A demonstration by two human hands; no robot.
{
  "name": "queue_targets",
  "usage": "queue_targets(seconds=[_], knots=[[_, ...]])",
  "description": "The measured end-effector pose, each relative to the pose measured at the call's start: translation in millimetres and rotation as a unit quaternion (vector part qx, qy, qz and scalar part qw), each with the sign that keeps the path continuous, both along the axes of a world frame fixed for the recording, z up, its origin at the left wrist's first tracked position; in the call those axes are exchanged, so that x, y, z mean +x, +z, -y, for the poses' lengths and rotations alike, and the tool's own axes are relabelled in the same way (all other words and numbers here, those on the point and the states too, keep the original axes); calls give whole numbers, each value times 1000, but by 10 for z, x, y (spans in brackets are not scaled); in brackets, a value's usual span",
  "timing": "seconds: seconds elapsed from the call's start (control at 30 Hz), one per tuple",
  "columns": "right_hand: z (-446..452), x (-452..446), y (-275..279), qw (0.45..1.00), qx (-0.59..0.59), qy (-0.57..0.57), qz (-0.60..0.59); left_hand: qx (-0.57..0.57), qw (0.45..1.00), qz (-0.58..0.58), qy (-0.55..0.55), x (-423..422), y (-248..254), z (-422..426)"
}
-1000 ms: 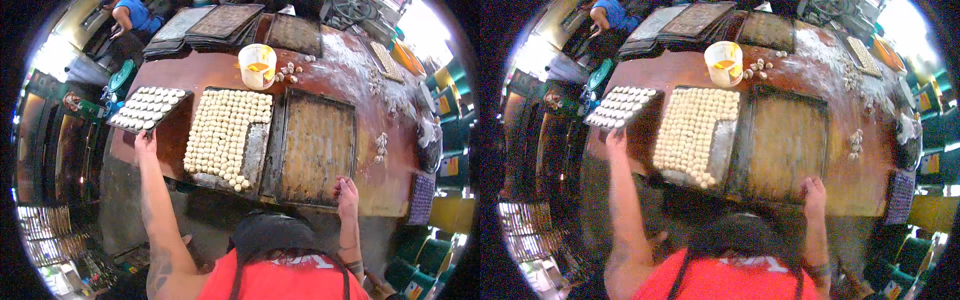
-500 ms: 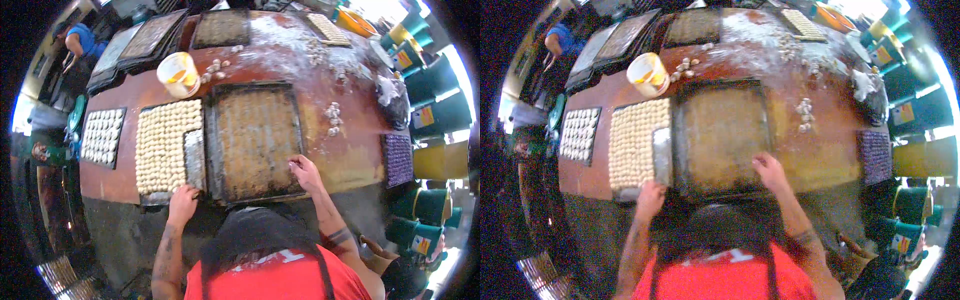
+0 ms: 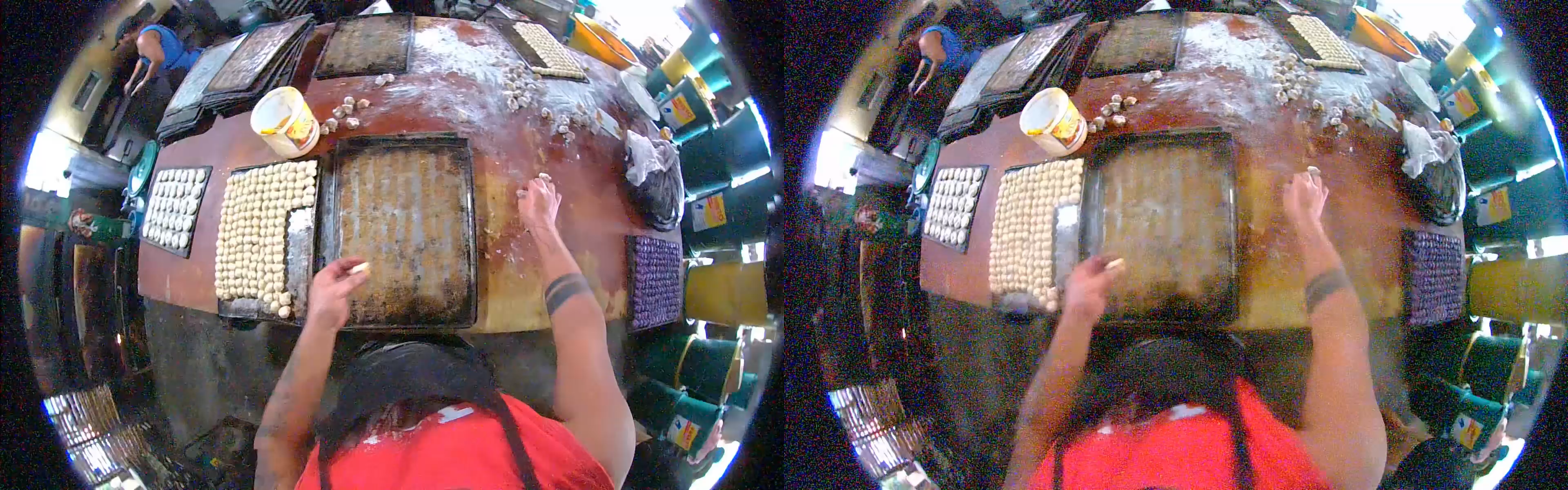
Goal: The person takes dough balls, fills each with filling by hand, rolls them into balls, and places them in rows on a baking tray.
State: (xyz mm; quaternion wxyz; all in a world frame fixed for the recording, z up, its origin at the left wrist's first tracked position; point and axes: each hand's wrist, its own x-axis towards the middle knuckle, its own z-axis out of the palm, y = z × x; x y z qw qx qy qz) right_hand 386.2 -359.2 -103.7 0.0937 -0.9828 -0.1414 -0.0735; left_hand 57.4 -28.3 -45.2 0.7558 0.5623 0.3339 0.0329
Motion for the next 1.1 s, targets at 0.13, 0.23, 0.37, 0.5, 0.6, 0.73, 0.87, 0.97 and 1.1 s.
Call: queue_targets(seconds=[0.13, 0.23, 0.37, 0.5, 0.6, 0.73, 0.87, 0.97, 1.1], knots=[[-762, -922, 592, 915, 367, 112, -123, -57, 998, 16, -3, 443, 314, 368], [-1165, -1559, 922, 859, 402, 240, -207, -49, 998, 8, -34, 642, 328, 393], [-1337, -1826, 1090, 877, 375, 290, -85, -89, 990, 87, -72, 714, 110, 454], [-1397, -1929, 1093, 898, 298, 321, -50, -8, 991, 48, -126, 771, 154, 490], [-1271, -1852, 1281, 890, 361, 247, -126, -36, 982, 119, -145, 763, 545, 520], [-1171, -1746, 1288, 806, 471, 147, -326, -36, 976, 158, -142, 881, 704, 528], [-1237, -1718, 1320, 713, 612, 93, -328, -80, 980, 148, -104, 890, 1004, 601], [-1420, -1880, 1531, 640, 697, 58, -317, 157, 967, 174, -103, 961, 913, 526], [-1444, -1790, 1636, 756, 622, 91, -184, 330, 889, 305, -91, 816, 965, 581]])
